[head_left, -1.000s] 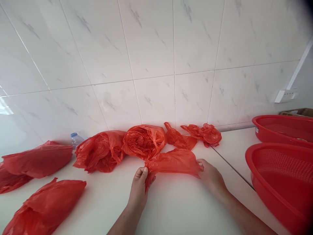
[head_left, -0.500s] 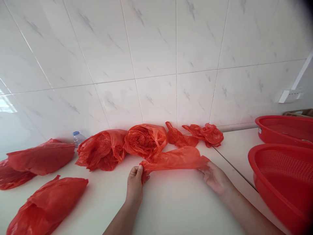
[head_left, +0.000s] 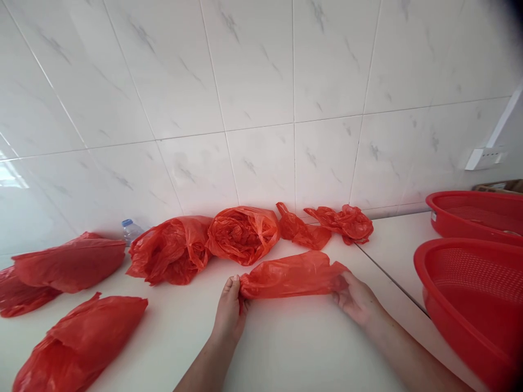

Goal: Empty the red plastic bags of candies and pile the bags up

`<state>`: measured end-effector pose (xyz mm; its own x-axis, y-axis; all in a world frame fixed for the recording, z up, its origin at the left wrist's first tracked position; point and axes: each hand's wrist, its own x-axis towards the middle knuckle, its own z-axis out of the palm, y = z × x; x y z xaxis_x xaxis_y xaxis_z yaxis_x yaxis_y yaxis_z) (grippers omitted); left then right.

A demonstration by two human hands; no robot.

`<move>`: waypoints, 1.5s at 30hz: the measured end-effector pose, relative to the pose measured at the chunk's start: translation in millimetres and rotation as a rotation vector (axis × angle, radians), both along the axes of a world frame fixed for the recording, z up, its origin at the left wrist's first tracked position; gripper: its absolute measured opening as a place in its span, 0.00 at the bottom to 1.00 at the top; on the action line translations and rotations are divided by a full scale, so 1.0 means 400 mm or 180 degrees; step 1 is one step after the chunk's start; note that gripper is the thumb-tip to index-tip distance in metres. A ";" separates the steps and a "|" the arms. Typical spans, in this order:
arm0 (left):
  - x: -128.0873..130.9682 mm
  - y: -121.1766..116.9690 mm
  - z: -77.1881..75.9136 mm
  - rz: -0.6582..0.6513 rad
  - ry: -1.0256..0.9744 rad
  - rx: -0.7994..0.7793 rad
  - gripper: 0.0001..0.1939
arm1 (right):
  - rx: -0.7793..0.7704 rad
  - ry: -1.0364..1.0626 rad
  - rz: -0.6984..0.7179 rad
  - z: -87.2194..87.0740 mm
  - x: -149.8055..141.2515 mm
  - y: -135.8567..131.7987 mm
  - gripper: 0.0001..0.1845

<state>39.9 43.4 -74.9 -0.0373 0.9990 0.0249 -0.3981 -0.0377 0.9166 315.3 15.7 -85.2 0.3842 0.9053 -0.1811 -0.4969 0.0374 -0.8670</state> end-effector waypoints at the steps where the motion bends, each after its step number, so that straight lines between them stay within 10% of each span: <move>1: 0.001 -0.006 0.005 -0.0066 0.0140 0.0059 0.15 | -0.0072 0.0230 0.0008 0.003 0.002 0.000 0.09; 11: 0.019 -0.040 0.028 -0.0514 0.1526 0.0547 0.13 | 0.0052 0.0370 -0.0050 0.006 0.041 0.008 0.07; 22: -0.008 -0.008 0.019 -0.0119 0.0278 -0.0052 0.20 | -0.0334 -0.0893 0.0815 0.051 -0.006 -0.027 0.11; 25: -0.005 -0.010 0.015 -0.0067 0.0071 -0.0170 0.22 | -0.0301 -0.1503 0.0297 0.061 -0.014 -0.032 0.18; 29: 0.005 -0.020 0.027 -0.0102 -0.0026 -0.0124 0.21 | 0.0926 -0.3610 -0.1377 0.073 -0.061 -0.064 0.28; 33: 0.023 -0.041 0.052 -0.0382 -0.0041 -0.0038 0.18 | 0.2356 -0.5026 -0.0515 0.066 -0.138 -0.110 0.13; 36: 0.041 -0.067 0.064 -0.0726 -0.0035 -0.0092 0.17 | 0.1996 -0.4978 0.0266 0.045 -0.162 -0.110 0.12; 40: 0.054 -0.088 0.065 -0.1050 0.0040 -0.0266 0.18 | 0.0752 -0.4985 0.0204 0.029 -0.115 -0.069 0.13; 45: 0.020 -0.042 0.079 -0.0504 0.0304 -0.0230 0.21 | -0.0603 -0.5282 0.0509 0.049 -0.063 -0.047 0.14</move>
<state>47.9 26.5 -43.2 0.1196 0.9915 -0.0513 -0.3049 0.0859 0.9485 290.0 -3.3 -65.4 0.1708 0.9659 0.1948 0.9100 -0.0788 -0.4070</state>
